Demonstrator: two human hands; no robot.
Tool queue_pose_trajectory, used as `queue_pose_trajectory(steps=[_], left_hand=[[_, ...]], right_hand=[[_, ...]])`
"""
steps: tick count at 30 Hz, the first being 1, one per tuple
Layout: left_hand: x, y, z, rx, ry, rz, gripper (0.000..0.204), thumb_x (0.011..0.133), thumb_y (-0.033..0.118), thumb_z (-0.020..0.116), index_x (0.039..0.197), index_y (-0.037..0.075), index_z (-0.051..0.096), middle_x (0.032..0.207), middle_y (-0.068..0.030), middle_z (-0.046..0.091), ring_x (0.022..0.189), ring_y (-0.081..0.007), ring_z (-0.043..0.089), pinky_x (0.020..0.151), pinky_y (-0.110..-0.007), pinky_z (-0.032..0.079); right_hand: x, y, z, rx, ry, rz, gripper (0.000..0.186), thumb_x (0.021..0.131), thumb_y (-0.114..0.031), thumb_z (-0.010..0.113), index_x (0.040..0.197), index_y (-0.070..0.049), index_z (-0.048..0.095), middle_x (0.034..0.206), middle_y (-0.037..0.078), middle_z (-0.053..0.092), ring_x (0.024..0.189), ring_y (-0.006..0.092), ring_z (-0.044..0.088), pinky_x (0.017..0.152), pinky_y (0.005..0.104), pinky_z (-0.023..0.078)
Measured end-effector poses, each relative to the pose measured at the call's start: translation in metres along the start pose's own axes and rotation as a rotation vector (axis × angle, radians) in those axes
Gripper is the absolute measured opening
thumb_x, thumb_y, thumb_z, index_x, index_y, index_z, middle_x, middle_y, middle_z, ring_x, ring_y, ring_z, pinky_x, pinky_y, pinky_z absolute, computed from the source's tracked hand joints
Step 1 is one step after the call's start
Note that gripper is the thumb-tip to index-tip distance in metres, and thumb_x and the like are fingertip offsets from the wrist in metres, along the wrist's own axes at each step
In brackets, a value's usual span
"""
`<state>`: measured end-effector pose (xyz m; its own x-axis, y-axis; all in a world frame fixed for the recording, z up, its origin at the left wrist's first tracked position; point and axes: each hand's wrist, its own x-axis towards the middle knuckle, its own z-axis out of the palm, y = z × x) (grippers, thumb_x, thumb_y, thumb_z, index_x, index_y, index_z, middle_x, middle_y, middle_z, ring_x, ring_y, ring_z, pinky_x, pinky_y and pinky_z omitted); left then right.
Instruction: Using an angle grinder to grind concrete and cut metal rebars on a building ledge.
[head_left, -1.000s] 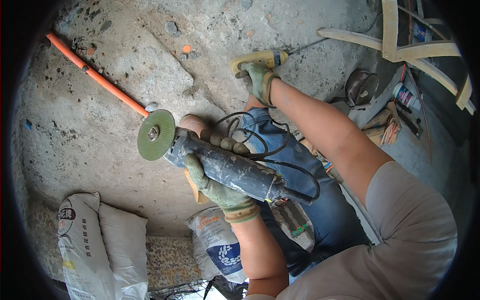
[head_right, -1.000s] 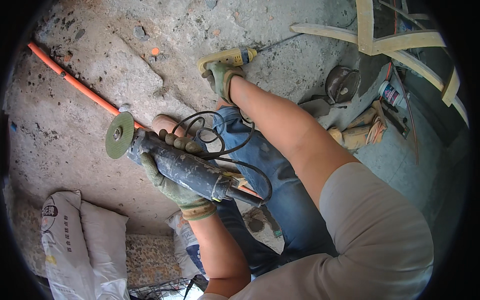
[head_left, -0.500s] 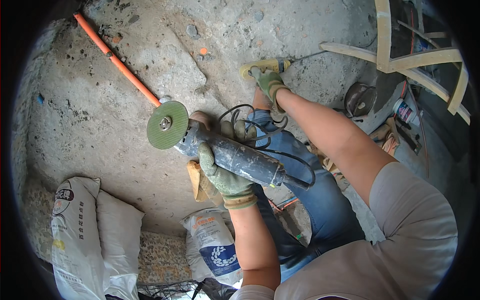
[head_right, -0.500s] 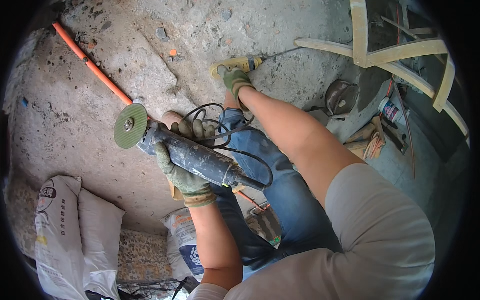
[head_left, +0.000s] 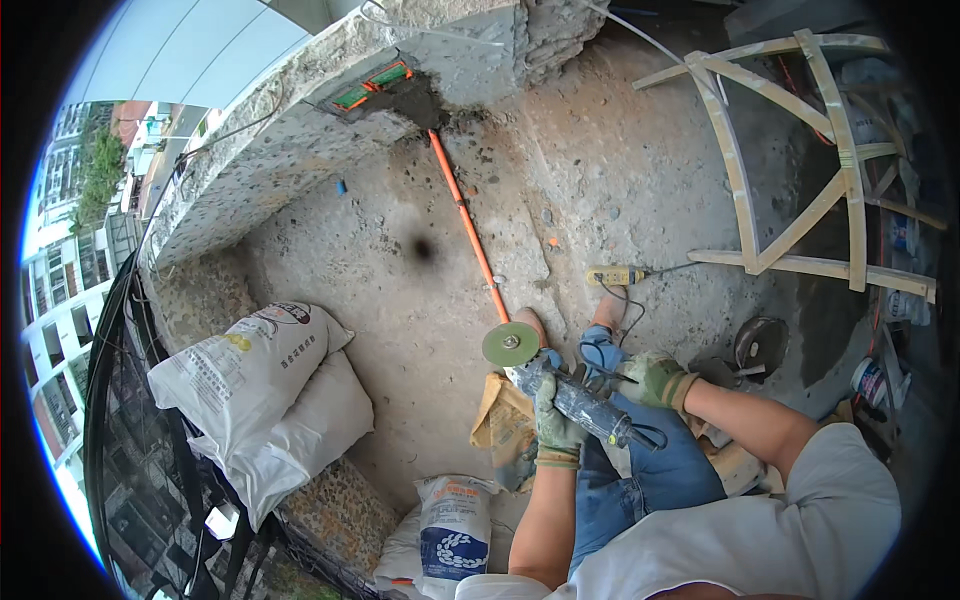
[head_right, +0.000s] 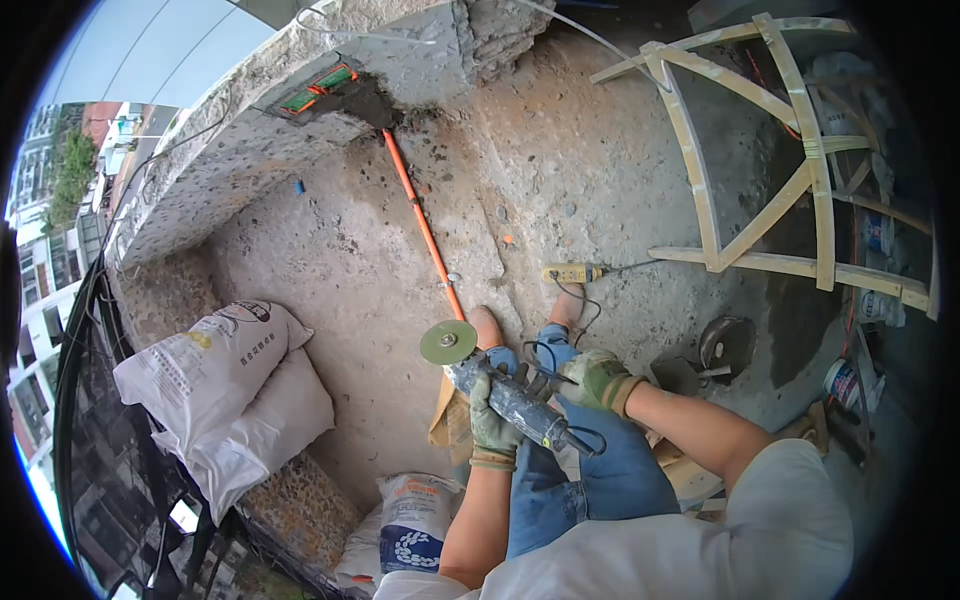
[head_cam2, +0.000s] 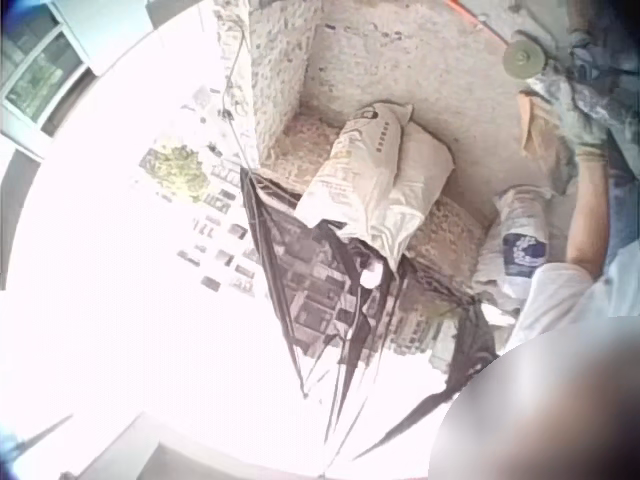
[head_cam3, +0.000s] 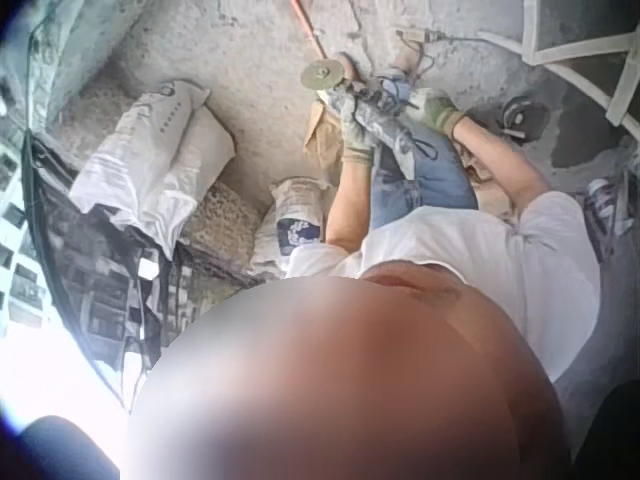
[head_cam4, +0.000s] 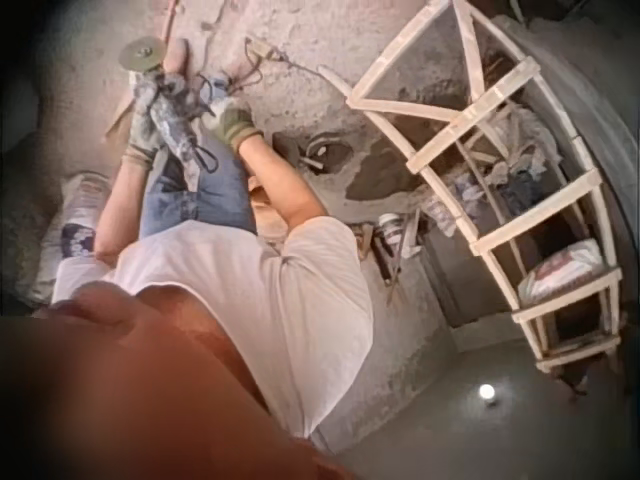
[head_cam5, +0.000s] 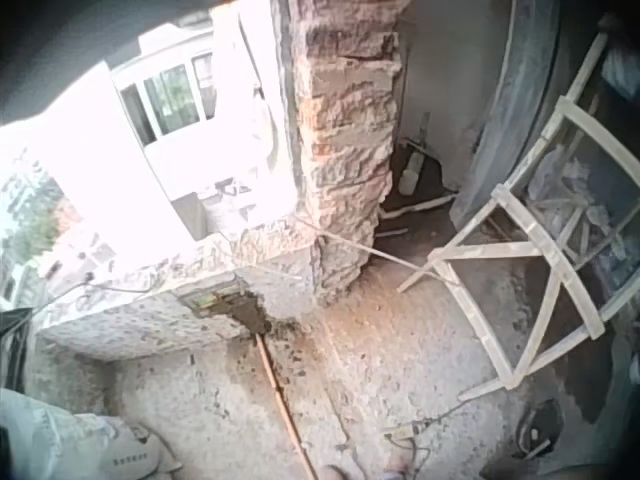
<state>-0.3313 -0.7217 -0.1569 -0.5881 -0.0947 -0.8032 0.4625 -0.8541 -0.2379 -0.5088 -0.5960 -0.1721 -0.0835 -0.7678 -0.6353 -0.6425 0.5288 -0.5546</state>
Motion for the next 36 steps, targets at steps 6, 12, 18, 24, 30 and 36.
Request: queue_pose_trajectory(steps=[6,12,18,24,30,36], left_hand=[[-0.072,-0.002,0.045,0.168,-0.066,0.112,0.045,0.089,0.036,0.070,0.124,0.010,0.057,0.119,-0.0190,0.064,0.108,-0.0431,0.063,0.092,-0.060,0.052],[-0.110,-0.012,0.117,0.290,-0.085,0.290,0.037,0.090,0.029,0.071,0.120,0.011,0.058,0.109,-0.0124,0.067,0.094,-0.0321,0.068,0.084,-0.050,0.057],[-0.123,0.000,0.194,0.466,-0.154,0.465,0.035,0.086,0.022,0.074,0.114,0.008,0.057,0.099,-0.0090,0.066,0.084,-0.0249,0.067,0.070,-0.041,0.059],[-0.125,0.042,0.237,0.674,-0.079,0.567,0.035,0.080,0.018,0.078,0.106,0.008,0.057,0.081,-0.0053,0.062,0.071,-0.0205,0.065,0.059,-0.037,0.055],[-0.128,0.116,0.286,0.774,-0.091,0.568,0.036,0.078,0.019,0.080,0.105,0.010,0.057,0.080,-0.0043,0.061,0.065,-0.0191,0.063,0.056,-0.036,0.053],[-0.155,0.175,0.342,0.872,-0.094,0.477,0.033,0.079,0.016,0.076,0.107,0.008,0.061,0.085,-0.0054,0.065,0.068,-0.0204,0.064,0.059,-0.036,0.054]], right_hand=[[-0.067,0.026,-0.088,-0.227,0.089,0.433,0.040,0.082,-0.037,0.063,0.104,-0.005,0.069,0.094,0.024,0.069,0.089,0.0394,0.068,0.078,0.0472,0.053],[-0.092,-0.089,-0.126,1.033,0.126,-0.046,0.058,0.087,-0.043,0.071,0.126,-0.004,0.055,0.092,0.008,0.068,0.077,0.0202,0.067,0.071,0.0337,0.053],[-0.115,-0.183,-0.147,1.164,-0.319,0.253,0.047,0.080,-0.033,0.080,0.116,-0.007,0.061,0.091,0.002,0.064,0.069,0.0085,0.059,0.058,0.0248,0.049],[-0.070,-0.228,-0.137,0.866,0.318,0.046,0.047,0.076,-0.029,0.078,0.112,-0.005,0.061,0.090,0.008,0.069,0.081,0.0204,0.066,0.075,0.0335,0.052],[0.000,-0.296,-0.146,0.762,0.548,0.068,0.037,0.076,-0.030,0.077,0.102,-0.007,0.064,0.078,0.008,0.069,0.072,0.0216,0.068,0.069,0.0358,0.054],[0.036,-0.366,-0.176,1.029,0.486,0.097,0.032,0.078,-0.027,0.077,0.099,-0.006,0.066,0.075,0.002,0.067,0.064,0.0136,0.063,0.059,0.0294,0.051]])
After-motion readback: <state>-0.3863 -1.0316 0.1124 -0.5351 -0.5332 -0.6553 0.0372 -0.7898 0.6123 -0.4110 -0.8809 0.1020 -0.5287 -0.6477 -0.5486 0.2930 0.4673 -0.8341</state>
